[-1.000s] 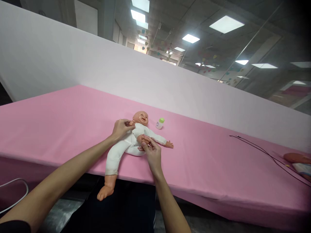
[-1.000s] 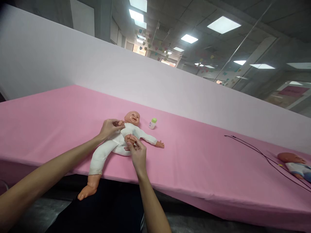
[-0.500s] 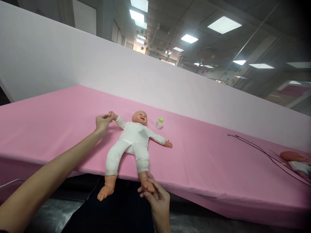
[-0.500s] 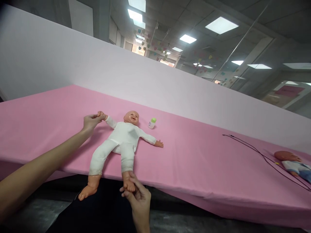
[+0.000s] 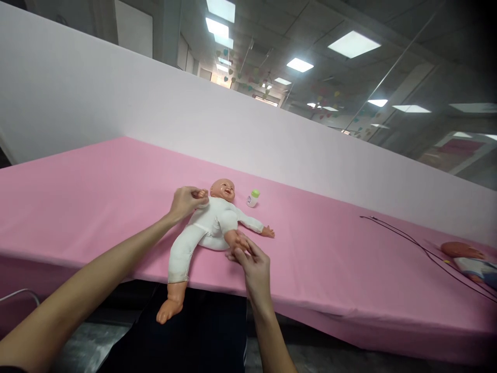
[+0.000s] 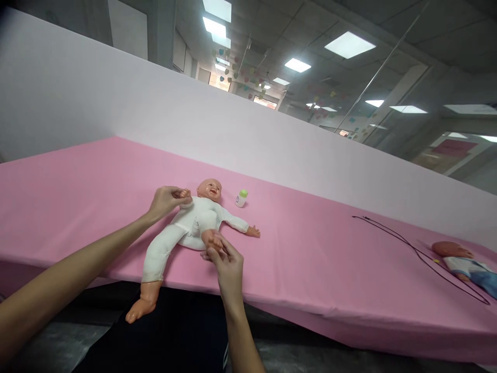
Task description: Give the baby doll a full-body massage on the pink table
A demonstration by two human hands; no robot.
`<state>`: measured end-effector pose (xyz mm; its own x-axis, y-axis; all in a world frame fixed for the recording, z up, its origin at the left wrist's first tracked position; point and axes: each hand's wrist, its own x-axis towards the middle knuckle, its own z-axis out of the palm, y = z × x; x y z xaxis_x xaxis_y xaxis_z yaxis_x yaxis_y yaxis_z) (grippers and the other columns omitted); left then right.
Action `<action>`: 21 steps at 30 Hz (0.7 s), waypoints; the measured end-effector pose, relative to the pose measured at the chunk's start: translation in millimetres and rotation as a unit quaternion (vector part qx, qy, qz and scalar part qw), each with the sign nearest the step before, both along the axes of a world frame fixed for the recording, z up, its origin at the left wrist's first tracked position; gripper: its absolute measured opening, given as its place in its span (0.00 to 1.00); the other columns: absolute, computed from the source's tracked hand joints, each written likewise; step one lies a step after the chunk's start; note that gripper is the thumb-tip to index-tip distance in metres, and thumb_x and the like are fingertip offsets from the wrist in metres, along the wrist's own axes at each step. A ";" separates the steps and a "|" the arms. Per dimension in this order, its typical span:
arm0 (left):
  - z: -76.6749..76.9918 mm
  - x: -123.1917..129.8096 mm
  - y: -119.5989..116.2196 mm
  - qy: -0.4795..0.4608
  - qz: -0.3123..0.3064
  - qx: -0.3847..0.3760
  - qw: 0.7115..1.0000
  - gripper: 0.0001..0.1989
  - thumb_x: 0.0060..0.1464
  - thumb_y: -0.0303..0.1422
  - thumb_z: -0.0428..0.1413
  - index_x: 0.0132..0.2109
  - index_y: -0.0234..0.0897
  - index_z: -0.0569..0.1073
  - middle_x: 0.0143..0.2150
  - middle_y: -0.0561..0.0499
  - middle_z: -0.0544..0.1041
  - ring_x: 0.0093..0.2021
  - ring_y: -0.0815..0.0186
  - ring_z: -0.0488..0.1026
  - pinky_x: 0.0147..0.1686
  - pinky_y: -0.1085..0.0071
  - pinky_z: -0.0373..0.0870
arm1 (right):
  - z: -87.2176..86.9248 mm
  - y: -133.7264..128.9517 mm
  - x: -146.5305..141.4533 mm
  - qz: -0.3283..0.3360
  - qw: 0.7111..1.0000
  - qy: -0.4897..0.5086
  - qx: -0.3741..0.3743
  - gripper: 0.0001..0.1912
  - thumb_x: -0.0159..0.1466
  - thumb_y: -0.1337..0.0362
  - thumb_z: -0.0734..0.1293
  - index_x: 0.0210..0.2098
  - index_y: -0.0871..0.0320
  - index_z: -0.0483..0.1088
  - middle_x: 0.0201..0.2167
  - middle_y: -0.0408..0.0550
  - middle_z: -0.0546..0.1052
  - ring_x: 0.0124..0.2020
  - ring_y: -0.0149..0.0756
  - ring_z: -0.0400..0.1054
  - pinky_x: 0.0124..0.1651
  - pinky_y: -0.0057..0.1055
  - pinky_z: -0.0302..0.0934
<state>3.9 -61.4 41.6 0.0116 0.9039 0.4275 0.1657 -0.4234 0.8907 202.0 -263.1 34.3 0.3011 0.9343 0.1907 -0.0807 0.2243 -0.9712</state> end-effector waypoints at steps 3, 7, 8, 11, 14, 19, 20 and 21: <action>-4.2 -32.0 15.4 -0.015 0.075 -0.013 0.997 0.12 0.43 0.40 0.69 0.27 0.36 0.79 0.26 0.53 0.77 0.31 0.63 0.73 0.32 0.70 0.64 | -24.4 -53.3 7.1 0.001 1.000 0.031 -0.004 0.20 0.54 0.57 0.83 0.44 0.54 0.85 0.56 0.57 0.81 0.33 0.45 0.81 0.39 0.41 0.80; -19.8 -64.7 32.0 -0.076 0.157 -0.116 0.978 0.15 0.40 0.39 0.71 0.24 0.36 0.76 0.22 0.54 0.72 0.28 0.65 0.70 0.29 0.69 0.64 | -68.7 -101.9 -6.0 -0.005 0.995 0.090 -0.047 0.22 0.49 0.56 0.86 0.42 0.52 0.85 0.56 0.58 0.81 0.31 0.45 0.81 0.34 0.38 0.79; -21.4 -67.3 34.1 -0.089 0.166 -0.132 0.973 0.15 0.39 0.39 0.72 0.24 0.35 0.76 0.22 0.54 0.72 0.28 0.64 0.71 0.30 0.69 0.65 | -73.6 -105.6 -11.1 -0.009 0.994 0.094 -0.054 0.22 0.49 0.56 0.86 0.42 0.52 0.85 0.56 0.58 0.81 0.32 0.46 0.82 0.35 0.38 0.79; -13.7 -58.7 33.7 -0.110 0.154 -0.104 0.976 0.14 0.39 0.38 0.72 0.27 0.35 0.78 0.24 0.53 0.75 0.30 0.62 0.73 0.32 0.68 0.69 | -61.0 -93.7 -19.7 -0.034 0.996 0.081 -0.031 0.22 0.52 0.54 0.84 0.44 0.54 0.85 0.55 0.58 0.81 0.32 0.44 0.81 0.38 0.39 0.79; 4.9 -31.4 23.6 -0.094 0.099 -0.022 0.990 0.14 0.40 0.39 0.72 0.31 0.35 0.82 0.29 0.52 0.80 0.35 0.60 0.78 0.38 0.67 0.72 | -23.5 -53.5 -15.0 -0.045 0.998 0.031 0.010 0.23 0.57 0.53 0.81 0.49 0.56 0.84 0.54 0.58 0.82 0.33 0.44 0.81 0.40 0.41 0.80; 7.0 18.2 2.4 -0.027 -0.009 0.016 0.999 0.12 0.44 0.39 0.70 0.36 0.37 0.85 0.34 0.49 0.85 0.37 0.56 0.82 0.38 0.67 0.73 | 4.0 34.0 -8.5 0.006 0.999 -0.039 0.016 0.32 0.58 0.50 0.80 0.56 0.61 0.80 0.47 0.57 0.84 0.31 0.44 0.81 0.41 0.43 0.81; 2.2 24.7 -0.3 -0.005 -0.018 0.011 1.000 0.12 0.45 0.39 0.70 0.35 0.37 0.85 0.33 0.49 0.85 0.37 0.57 0.81 0.37 0.67 0.72 | 3.1 46.2 -9.4 0.013 0.999 -0.038 0.015 0.33 0.56 0.49 0.80 0.56 0.62 0.80 0.46 0.57 0.84 0.31 0.44 0.82 0.41 0.43 0.81; -2.9 29.3 -2.0 0.013 -0.023 0.006 1.000 0.11 0.46 0.39 0.70 0.35 0.37 0.85 0.32 0.49 0.85 0.36 0.57 0.81 0.36 0.67 0.72 | 1.9 54.4 -10.4 0.021 0.999 -0.034 0.013 0.34 0.56 0.49 0.80 0.56 0.62 0.80 0.47 0.57 0.84 0.32 0.44 0.82 0.41 0.42 0.80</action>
